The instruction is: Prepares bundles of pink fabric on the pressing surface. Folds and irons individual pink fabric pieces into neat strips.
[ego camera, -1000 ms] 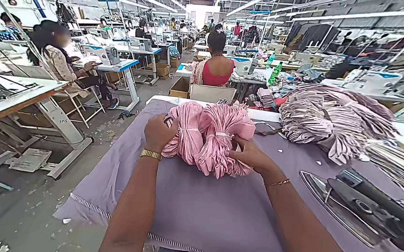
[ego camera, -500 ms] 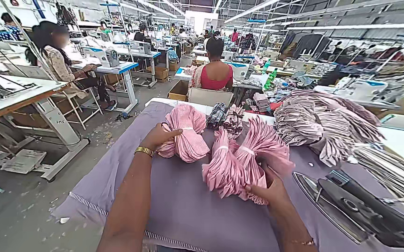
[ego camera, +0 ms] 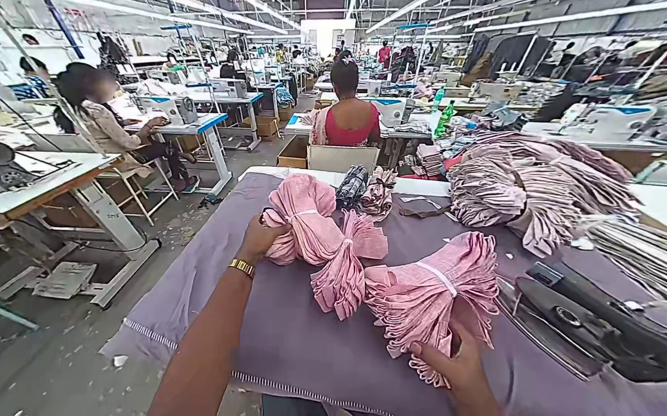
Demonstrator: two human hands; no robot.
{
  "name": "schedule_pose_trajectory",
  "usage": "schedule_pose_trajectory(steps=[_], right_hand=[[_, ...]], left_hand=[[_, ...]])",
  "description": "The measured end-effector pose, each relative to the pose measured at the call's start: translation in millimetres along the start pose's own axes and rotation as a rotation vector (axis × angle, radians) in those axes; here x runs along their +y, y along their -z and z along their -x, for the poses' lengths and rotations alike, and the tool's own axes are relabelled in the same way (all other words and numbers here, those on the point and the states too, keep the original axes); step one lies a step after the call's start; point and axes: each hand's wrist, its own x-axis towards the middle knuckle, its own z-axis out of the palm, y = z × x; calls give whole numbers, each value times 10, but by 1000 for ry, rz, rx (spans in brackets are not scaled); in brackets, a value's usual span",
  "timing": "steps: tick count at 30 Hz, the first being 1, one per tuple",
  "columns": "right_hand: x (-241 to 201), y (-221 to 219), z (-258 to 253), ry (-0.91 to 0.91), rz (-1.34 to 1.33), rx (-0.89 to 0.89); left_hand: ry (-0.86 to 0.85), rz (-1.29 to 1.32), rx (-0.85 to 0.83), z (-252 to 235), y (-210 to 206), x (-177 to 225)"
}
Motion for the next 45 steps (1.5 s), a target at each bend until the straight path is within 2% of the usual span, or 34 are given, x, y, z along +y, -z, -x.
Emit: schedule_pose_trajectory(steps=[3,9,11,13,16,18,20,22,24,25,26,27,28,30,31,33,37,39,43,45], right_hand=[[27,16,-22,34,-5,-35],[65,50,0,95,54,-66],[47,49,-9,96,80,-73],[43,54,-12,89,98,-76],[52,48,-15,97,109,-86],[52,47,-19,122,117,-92],[48,40,-17,158,136,-107],[59,42,-18,190,142,-115],[99,59,-24,235,141,-114],[118,65,-25,254,135,-106],[135,70,-20,269,129,-96],[141,77,-10,276,124,-89],[139,84,-3,279,119,-86],[126,97,22,284,101,-77],[116,106,47,284,93,-69],[107,130,85,294,75,-55],[64,141,122,287,50,-61],[55,143,119,283,41,-66],[47,131,113,286,36,-97],[44,114,98,284,37,-122]], left_hand=[[6,60,80,-71,-24,93],[-21,-17,1,-706,339,350],[-45,-196,33,-1022,510,328],[-71,-481,77,-1311,664,220],[-135,-837,11,-1489,678,6],[-8,-980,-25,-1385,539,-14],[152,-1047,53,-1155,415,46],[31,-974,261,-901,291,109],[-267,-878,400,-664,69,205],[-456,-826,406,-518,-91,251],[-611,-762,340,-329,-281,313],[-659,-721,210,-91,-483,401],[-597,-706,39,151,-680,512],[-267,-751,-331,464,-996,696],[-135,-785,-462,516,-1100,704],[-21,-731,-603,482,-1175,641],[9,-179,-642,466,-985,632],[-13,-23,-555,510,-794,850],[-189,-217,-334,239,-219,1413],[-258,-313,-340,-94,51,1702]])
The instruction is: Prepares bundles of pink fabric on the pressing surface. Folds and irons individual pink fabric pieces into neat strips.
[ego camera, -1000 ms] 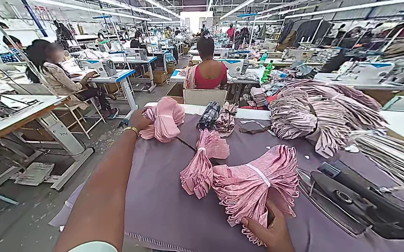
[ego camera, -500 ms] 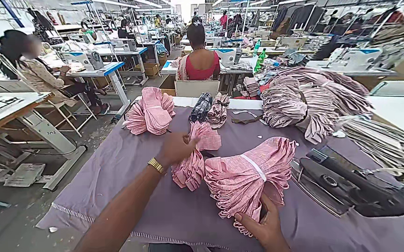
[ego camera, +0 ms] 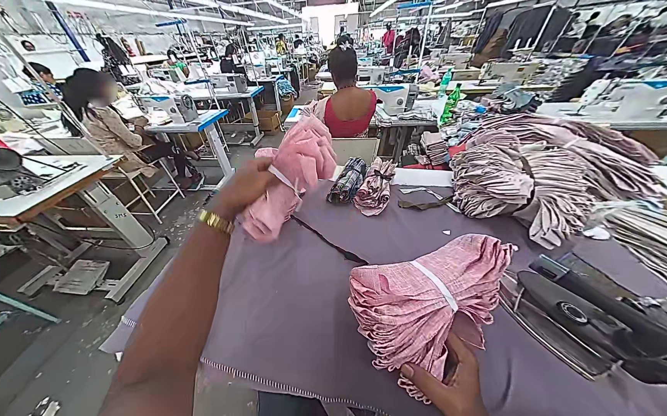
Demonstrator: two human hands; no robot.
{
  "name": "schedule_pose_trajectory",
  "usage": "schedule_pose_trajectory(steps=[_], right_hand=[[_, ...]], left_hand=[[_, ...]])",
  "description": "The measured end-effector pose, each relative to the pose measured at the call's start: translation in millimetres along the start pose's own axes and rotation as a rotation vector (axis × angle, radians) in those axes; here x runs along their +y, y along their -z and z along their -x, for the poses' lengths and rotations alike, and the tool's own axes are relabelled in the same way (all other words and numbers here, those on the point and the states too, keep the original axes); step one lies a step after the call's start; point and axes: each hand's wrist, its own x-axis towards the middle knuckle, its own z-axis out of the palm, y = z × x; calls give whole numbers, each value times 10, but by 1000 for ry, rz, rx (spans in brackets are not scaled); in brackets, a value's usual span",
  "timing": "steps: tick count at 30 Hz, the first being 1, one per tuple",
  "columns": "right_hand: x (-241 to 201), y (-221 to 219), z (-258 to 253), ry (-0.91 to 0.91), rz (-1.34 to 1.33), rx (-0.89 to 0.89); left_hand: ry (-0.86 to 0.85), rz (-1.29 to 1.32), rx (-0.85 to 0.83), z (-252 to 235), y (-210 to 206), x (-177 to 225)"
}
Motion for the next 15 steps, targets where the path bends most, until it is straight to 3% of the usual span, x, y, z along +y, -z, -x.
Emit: schedule_pose_trajectory(steps=[2,4,7,11,13,15], right_hand=[[9,-10,-12,1,13,-18],[31,-10,-8,13,29,-22],[49,-1,-8,16,23,-30],[83,19,0,38,35,-23],[96,16,-4,49,47,-27],[98,16,-31,61,41,-52]], left_hand=[[-19,-121,-67,-357,331,-38],[38,-506,-42,-694,505,-225],[128,-1079,71,-913,386,-589],[228,-1205,-51,-793,-156,-737],[212,-1225,-4,-704,-348,-906],[91,-1236,146,-584,-409,-1064]])
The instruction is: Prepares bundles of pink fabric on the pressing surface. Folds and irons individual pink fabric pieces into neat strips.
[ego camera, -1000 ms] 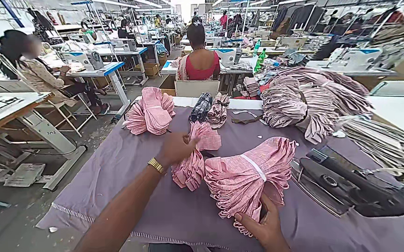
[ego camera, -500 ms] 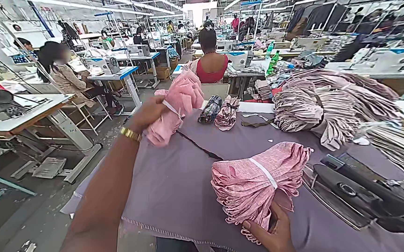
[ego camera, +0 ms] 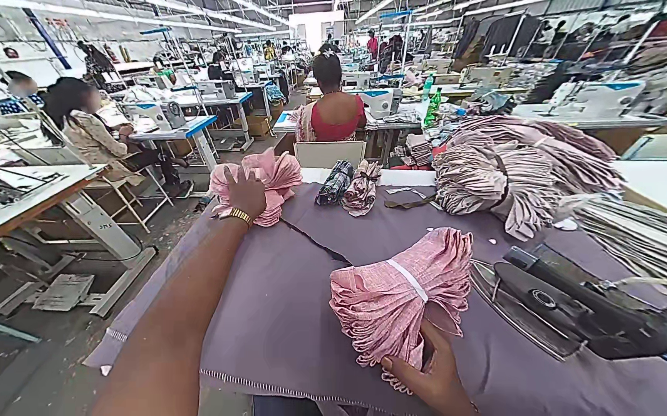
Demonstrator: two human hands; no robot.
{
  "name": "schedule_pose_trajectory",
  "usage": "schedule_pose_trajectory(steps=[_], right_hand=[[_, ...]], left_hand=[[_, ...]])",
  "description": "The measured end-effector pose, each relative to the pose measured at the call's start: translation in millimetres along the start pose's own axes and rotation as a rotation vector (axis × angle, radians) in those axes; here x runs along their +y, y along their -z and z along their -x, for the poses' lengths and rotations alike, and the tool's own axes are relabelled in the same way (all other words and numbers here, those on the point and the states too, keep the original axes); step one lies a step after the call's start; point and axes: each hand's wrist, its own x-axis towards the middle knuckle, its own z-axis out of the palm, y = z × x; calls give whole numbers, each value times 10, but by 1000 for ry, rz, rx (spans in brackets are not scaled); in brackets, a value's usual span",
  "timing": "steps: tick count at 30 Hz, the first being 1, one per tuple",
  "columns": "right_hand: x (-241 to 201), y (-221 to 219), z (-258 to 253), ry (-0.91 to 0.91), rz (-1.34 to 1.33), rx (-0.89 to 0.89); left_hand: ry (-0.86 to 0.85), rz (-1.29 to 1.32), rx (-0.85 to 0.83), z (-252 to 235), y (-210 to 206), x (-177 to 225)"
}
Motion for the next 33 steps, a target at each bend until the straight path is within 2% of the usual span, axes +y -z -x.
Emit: schedule_pose_trajectory(steps=[2,4,8,10,11,12,14,15,17,19,21,24,26,28,30,33], right_hand=[[-1,3,-19,6,-2,-15],[-2,2,-16,-1,-14,-14],[11,-1,-8,-3,-28,5],[5,-17,-22,-2,-36,1],[12,-27,-36,8,-45,-3],[26,-24,-34,19,-48,-8],[25,4,-11,26,-61,-43],[13,9,-37,23,-84,-71],[-6,27,-83,10,-144,-159],[-21,59,-115,13,-204,-273],[-103,96,-138,16,-231,-380],[-295,124,-149,39,-163,-489],[-419,107,-145,87,61,-525],[-603,51,-108,149,398,-536],[-792,-86,-65,244,679,-478],[-953,-273,34,265,874,-405]], left_hand=[[-11,25,191,159,-8,24],[50,73,288,395,65,102],[199,188,313,1005,102,250],[127,363,356,1398,68,386],[54,569,363,1601,70,501],[-18,822,328,1801,84,662],[-151,1373,123,2174,158,1021],[-195,1564,20,2299,209,1160],[-200,1821,-117,2462,291,1370],[-181,2028,-319,2505,359,1406],[-268,2075,-474,2441,394,1308],[-477,1914,-460,2347,478,1215],[-544,1708,-398,2392,634,1246],[-474,1611,-331,2513,792,1367],[-344,1620,-261,2612,902,1477],[-222,1663,-100,2676,980,1515]])
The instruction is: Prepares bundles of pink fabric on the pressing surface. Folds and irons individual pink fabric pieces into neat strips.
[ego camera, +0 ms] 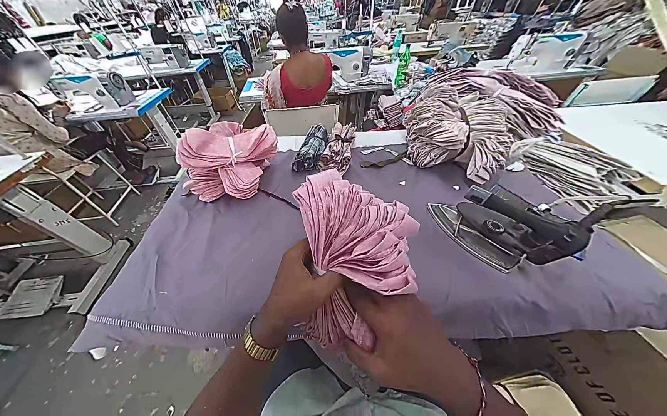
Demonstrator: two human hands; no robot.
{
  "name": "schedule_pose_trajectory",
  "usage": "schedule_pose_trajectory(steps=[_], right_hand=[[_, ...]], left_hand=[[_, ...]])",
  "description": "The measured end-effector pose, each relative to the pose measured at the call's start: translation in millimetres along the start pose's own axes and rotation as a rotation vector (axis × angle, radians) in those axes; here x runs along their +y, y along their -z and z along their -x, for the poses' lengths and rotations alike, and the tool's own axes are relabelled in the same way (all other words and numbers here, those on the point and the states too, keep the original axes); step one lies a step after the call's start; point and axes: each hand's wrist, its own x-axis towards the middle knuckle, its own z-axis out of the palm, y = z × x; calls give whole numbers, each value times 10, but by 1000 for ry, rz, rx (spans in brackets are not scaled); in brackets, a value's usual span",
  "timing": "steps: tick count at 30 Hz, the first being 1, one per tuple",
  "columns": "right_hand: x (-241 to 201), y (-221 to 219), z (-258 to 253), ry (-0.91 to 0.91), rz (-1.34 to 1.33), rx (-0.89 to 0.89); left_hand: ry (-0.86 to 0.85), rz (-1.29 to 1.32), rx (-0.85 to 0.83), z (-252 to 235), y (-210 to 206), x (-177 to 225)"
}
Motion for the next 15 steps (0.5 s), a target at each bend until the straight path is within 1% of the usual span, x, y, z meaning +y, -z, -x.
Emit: schedule_pose_trajectory(steps=[2,5,7,9,11,12,13,15], right_hand=[[-112,-28,23,-17,-21,-9],[-375,-152,64,27,-92,45],[-554,-245,131,57,-111,48],[-602,-295,189,111,-128,59],[-529,-273,189,169,-245,139],[-481,-228,163,186,-365,202],[-441,-155,120,186,-489,266],[-357,0,-17,153,-623,387]], left_hand=[[-42,9,98,-10,22,16],[-15,169,177,-63,126,-39],[72,282,190,-113,216,-87],[198,368,202,-154,292,-127],[306,472,181,-154,358,-181],[328,530,155,-137,387,-237],[325,565,144,-111,395,-306],[287,562,142,-54,362,-436]])
